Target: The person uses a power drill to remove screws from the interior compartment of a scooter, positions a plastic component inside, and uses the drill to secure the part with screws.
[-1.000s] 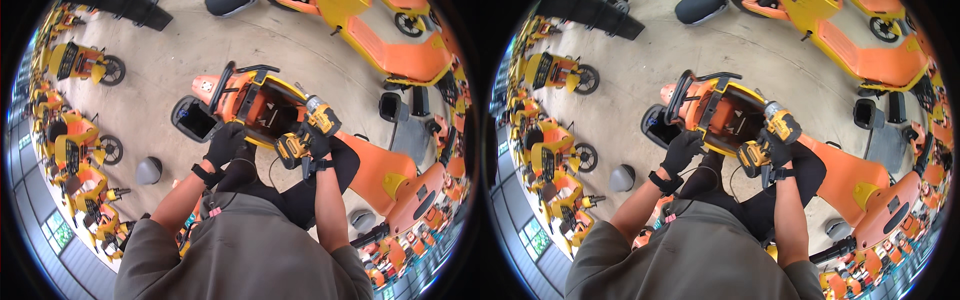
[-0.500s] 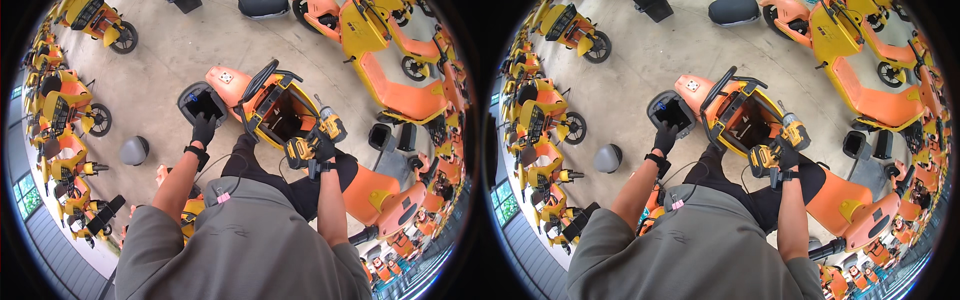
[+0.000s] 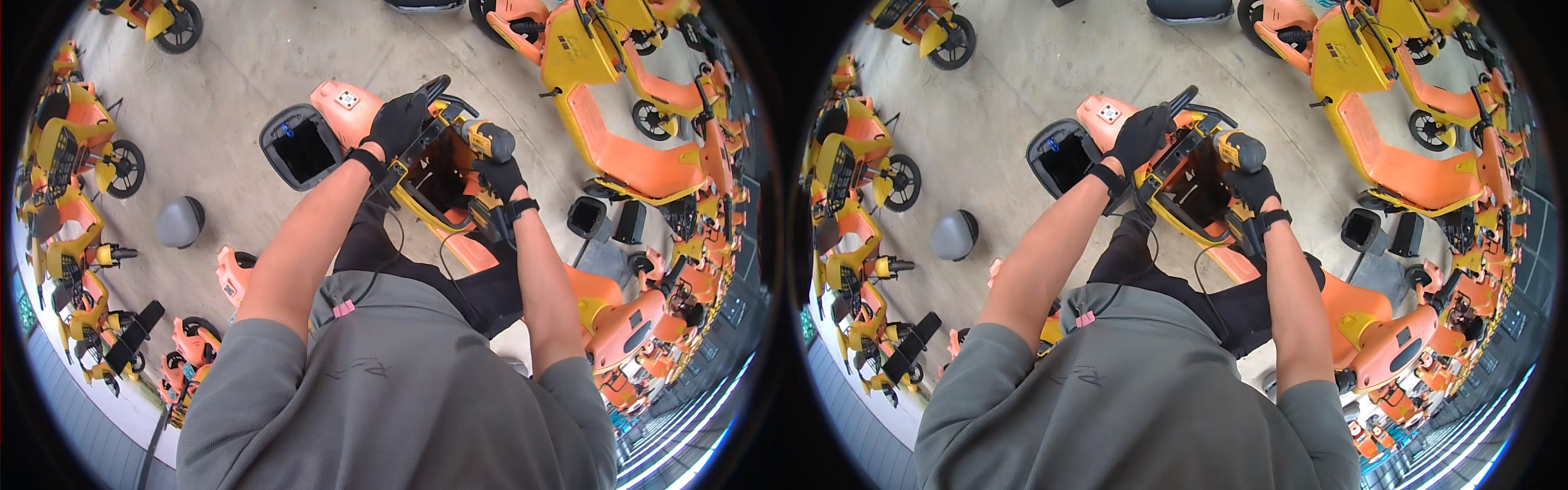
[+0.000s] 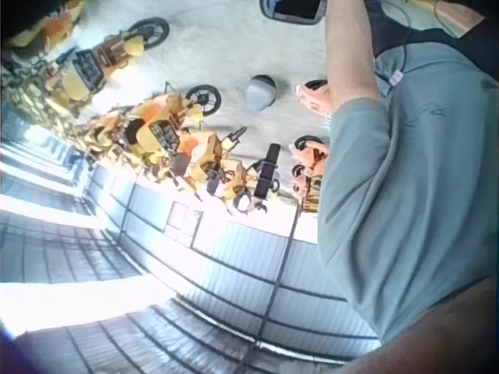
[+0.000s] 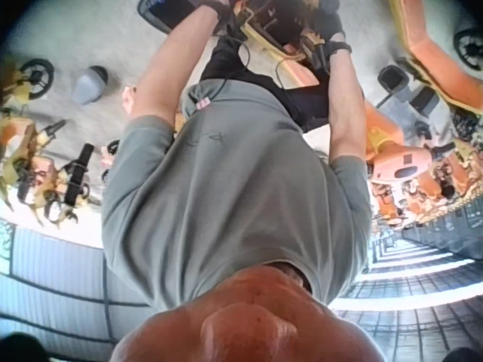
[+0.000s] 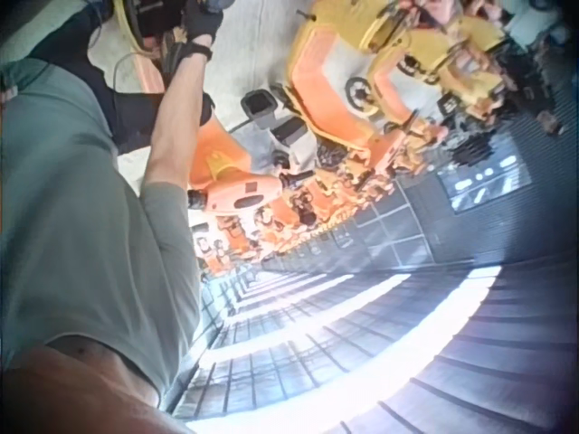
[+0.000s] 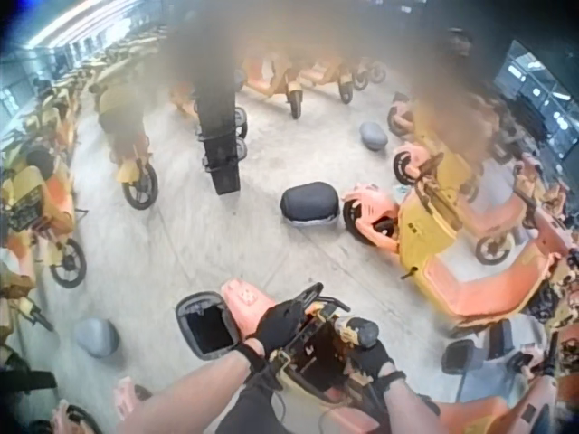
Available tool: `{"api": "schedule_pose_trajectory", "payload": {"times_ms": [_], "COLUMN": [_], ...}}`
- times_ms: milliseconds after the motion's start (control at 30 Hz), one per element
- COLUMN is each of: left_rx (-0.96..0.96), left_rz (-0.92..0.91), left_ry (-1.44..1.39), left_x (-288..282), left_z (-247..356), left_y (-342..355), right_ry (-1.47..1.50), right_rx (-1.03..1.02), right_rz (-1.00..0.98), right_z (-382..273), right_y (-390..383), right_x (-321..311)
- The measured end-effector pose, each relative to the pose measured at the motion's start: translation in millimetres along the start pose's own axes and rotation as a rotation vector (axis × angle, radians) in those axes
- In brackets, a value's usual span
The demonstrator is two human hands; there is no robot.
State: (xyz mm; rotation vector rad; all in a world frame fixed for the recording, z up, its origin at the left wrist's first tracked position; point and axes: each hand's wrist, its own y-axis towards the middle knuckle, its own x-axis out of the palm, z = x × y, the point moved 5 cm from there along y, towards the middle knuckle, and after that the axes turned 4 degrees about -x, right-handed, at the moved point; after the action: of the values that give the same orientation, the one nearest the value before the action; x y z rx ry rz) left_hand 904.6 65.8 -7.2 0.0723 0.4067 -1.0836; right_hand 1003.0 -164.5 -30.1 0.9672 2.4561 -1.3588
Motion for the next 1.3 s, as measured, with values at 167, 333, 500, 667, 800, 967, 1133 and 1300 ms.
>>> {"api": "schedule_pose_trajectory", "payload": {"times_ms": [167, 333, 500, 667, 800, 967, 1133, 1300], "left_rx": [-0.342, -0.277, -0.094, -0.108, -0.268, -0.076, -0.022, -0.200], "left_rz": [-0.049, -0.038, -0.046, -0.008, -0.020, -0.004, 0.019, 0.016], "left_ry": [-0.113, 0.000, 0.141, 0.136, 0.019, 0.124, 0.180, 0.026], "left_x": [-0.8, -0.7, 4.8, 3.1, -4.7, -3.7, 0.9, -2.0], "left_z": [-3.7, -3.8, -4.6, -1.0, 5.2, 11.1, 5.7, 4.3], "left_y": [-1.5, -1.0, -0.7, -0.1, -4.1, -0.8, -2.6, -4.0], "right_ry": [-0.055, -0.132, -0.134, -0.245, -0.351, -0.345, -0.312, -0.271], "right_rx": [-0.035, 0.028, 0.026, 0.024, 0.013, -0.024, 0.031, 0.090], "right_rz": [-0.033, -0.080, -0.073, -0.110, -0.139, -0.166, -0.219, -0.186], "right_z": [-13.7, -15.2, -17.9, -33.1, -56.5, -37.9, -55.3, -49.7], "right_y": [21.8, 37.3, 46.1, 55.0, 54.3, 74.2, 58.6, 62.0], "right_x": [-4.0, 1.8, 5.0, 3.1, 3.4, -3.6, 2.4, -0.3]}}
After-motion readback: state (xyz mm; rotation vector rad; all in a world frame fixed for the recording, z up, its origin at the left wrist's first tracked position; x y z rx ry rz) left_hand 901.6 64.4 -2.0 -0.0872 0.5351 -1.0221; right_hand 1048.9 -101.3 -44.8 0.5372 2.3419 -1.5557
